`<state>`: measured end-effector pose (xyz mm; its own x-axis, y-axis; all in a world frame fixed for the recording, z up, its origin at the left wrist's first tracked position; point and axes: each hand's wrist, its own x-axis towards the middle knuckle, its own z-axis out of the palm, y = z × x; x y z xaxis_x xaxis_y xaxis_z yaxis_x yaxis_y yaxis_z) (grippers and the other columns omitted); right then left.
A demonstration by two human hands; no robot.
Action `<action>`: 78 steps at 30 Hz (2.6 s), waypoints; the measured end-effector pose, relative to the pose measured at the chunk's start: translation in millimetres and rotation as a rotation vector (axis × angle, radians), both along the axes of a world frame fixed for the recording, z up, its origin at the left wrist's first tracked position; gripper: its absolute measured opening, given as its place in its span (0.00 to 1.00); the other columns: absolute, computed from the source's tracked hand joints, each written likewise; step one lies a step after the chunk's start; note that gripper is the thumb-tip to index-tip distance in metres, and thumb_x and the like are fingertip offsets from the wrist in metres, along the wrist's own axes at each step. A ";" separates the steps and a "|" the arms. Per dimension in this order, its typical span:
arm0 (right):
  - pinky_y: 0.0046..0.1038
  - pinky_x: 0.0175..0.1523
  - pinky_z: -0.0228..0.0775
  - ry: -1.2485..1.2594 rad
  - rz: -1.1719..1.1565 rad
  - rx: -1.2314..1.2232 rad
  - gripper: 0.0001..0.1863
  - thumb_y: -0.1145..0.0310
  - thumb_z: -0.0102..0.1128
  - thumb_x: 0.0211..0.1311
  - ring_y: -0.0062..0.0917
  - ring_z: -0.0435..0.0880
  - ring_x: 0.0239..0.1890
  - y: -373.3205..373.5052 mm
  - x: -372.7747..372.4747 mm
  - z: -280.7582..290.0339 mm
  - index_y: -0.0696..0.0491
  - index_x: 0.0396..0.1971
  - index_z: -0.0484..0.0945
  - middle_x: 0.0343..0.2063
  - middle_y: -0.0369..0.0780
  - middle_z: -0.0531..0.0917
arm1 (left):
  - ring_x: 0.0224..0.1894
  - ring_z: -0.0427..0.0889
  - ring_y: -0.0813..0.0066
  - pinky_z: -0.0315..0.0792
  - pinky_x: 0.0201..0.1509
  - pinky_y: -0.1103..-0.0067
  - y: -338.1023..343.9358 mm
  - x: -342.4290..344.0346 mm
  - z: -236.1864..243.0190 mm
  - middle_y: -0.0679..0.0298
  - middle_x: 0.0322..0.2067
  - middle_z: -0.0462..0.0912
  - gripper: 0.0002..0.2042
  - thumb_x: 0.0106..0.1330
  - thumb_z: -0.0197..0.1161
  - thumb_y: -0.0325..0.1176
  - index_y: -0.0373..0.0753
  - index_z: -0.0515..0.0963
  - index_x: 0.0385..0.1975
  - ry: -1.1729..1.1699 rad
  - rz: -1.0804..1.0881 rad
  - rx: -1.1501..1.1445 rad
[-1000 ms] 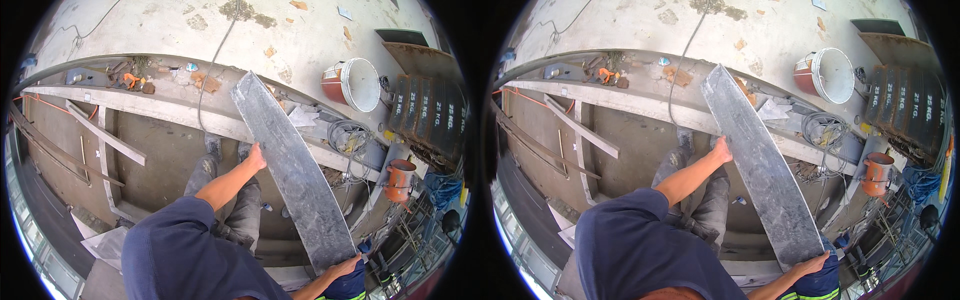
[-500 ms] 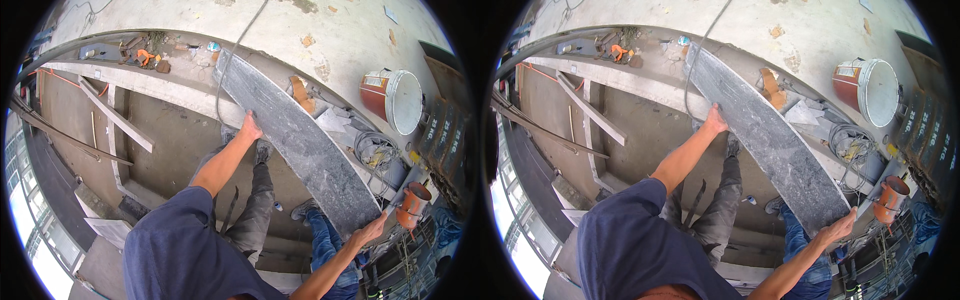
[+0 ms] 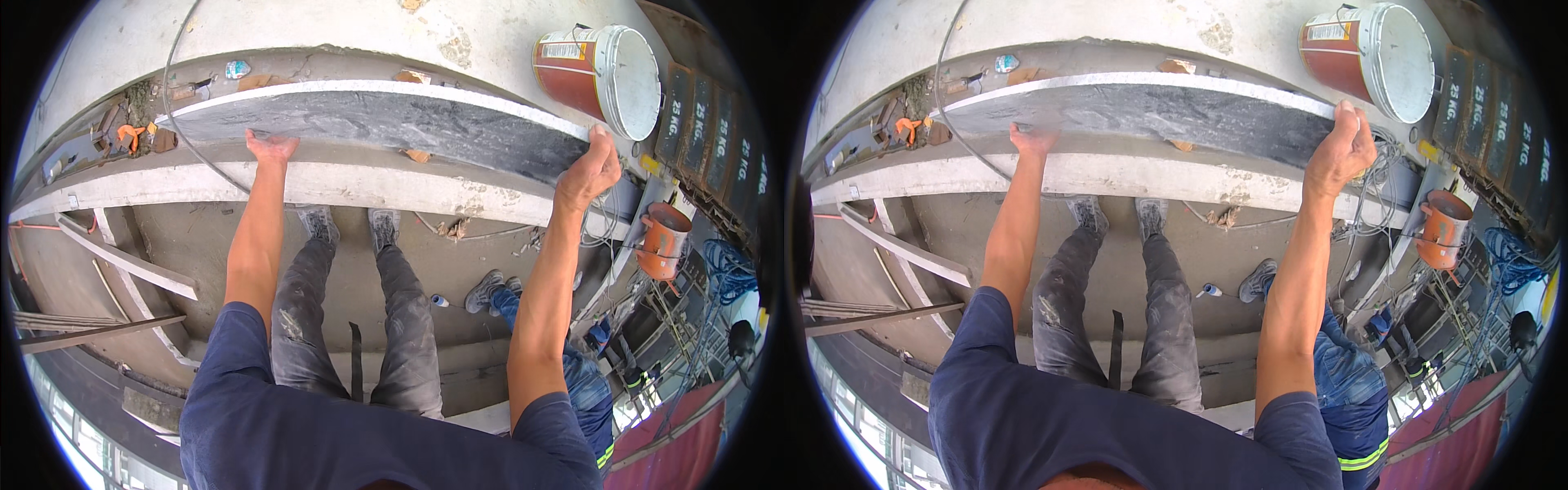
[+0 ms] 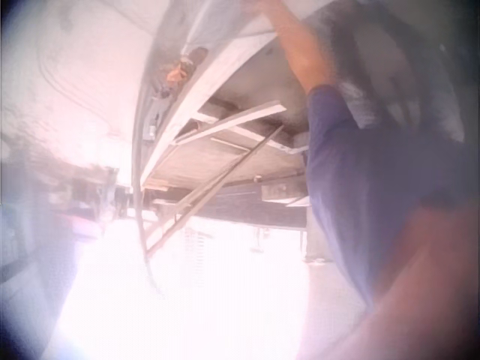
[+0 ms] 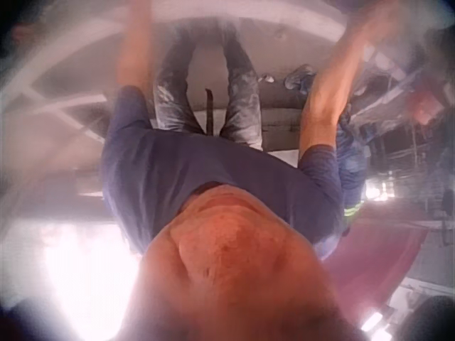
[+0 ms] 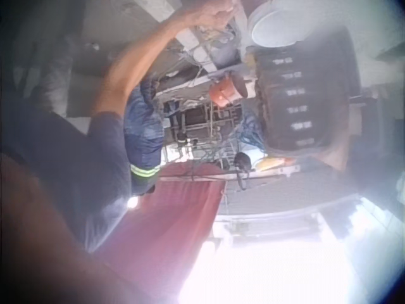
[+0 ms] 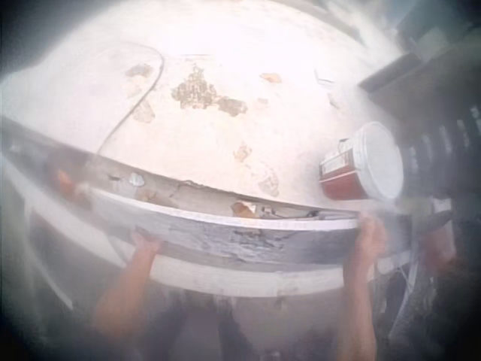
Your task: The person handles a stone slab, uses a trowel to apply and smooth a gray compound on its edge, and measures the slab with a tape measure. The person also moves the slab and other materials on a construction platform.
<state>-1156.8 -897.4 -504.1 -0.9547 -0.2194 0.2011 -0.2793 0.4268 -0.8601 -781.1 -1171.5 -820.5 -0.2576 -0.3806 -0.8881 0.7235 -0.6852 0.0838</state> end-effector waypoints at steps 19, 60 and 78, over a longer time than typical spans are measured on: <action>0.36 0.37 0.66 -0.060 -0.288 -0.220 0.29 0.59 0.41 0.75 0.29 0.73 0.22 93.7 -30.9 -177.6 0.59 0.14 0.73 0.17 0.44 0.80 | 0.57 0.83 0.37 0.85 0.57 0.42 -65.0 13.3 28.8 0.40 0.54 0.76 0.11 0.72 0.59 0.29 0.28 0.70 0.45 -0.478 -0.780 -0.171; 0.42 0.72 0.65 -0.353 -0.081 0.532 0.33 0.63 0.64 0.65 0.49 0.78 0.65 128.0 -0.8 -337.4 0.63 0.68 0.72 0.64 0.60 0.76 | 0.56 0.83 0.41 0.89 0.49 0.59 17.6 -7.0 -29.2 0.40 0.63 0.72 0.27 0.71 0.66 0.23 0.23 0.64 0.66 -0.400 -0.495 0.035; 0.25 0.36 0.80 -1.060 1.240 0.470 0.09 0.64 0.63 0.75 0.22 0.85 0.27 12.9 281.8 80.3 0.55 0.40 0.82 0.33 0.40 0.88 | 0.37 0.91 0.65 0.87 0.40 0.73 269.2 273.9 401.7 0.56 0.48 0.87 0.20 0.68 0.66 0.30 0.35 0.79 0.60 -0.747 -0.558 -0.206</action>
<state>-875.0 -884.5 -423.7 0.1610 -0.7331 -0.6609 -0.0445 0.6635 -0.7468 -507.2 -902.3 -418.7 0.1578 -0.5415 -0.8258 0.0073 -0.8356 0.5493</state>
